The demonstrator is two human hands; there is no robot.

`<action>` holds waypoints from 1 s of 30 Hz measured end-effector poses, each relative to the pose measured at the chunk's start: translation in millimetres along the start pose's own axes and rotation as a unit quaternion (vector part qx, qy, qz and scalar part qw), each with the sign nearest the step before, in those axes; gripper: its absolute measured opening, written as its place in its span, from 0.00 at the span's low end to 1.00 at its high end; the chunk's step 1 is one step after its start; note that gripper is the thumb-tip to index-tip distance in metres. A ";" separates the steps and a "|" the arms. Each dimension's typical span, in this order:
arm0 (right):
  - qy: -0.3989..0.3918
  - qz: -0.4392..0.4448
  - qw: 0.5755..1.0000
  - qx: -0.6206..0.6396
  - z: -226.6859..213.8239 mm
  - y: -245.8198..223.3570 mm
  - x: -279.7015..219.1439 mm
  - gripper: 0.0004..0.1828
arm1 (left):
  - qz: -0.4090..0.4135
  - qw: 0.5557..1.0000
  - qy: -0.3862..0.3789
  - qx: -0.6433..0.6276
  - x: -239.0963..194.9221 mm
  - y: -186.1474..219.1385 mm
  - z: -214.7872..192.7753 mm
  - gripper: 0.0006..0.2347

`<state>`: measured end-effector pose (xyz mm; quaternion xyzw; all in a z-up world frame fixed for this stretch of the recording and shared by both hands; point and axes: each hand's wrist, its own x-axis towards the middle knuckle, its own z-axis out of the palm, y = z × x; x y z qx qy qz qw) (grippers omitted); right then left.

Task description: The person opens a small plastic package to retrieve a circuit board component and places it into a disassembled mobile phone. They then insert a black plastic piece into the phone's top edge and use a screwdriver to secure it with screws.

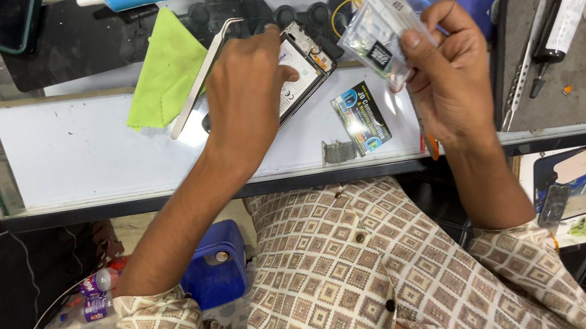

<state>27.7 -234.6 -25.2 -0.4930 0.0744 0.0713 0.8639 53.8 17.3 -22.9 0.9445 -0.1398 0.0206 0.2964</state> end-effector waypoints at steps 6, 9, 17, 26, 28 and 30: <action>-0.006 -0.015 0.999 -0.036 7.5 7.8 2.9 0.11 | 0.043 0.920 0.071 -0.384 -12.2 19.9 -19.7 0.33; -0.024 -0.013 0.999 -0.030 14.0 13.3 2.2 0.13 | -0.053 0.839 -0.006 -0.542 -2.5 30.1 -0.5 0.27; -0.027 -0.085 0.995 0.032 41.1 11.0 -26.0 0.25 | 0.158 0.946 0.228 -0.169 -14.3 44.0 12.1 0.11; 0.021 -0.072 0.997 0.037 23.2 35.4 -32.8 0.19 | 0.221 0.956 0.130 -0.142 -19.6 52.6 -0.7 0.18; 0.028 -0.103 0.994 0.015 17.3 43.5 -32.7 0.16 | 0.204 0.961 0.112 -0.150 -19.1 51.1 -1.4 0.19; 0.056 -0.140 0.987 -0.061 14.0 49.6 -34.6 0.10 | 0.184 0.965 0.088 -0.165 -15.5 49.5 -1.6 0.19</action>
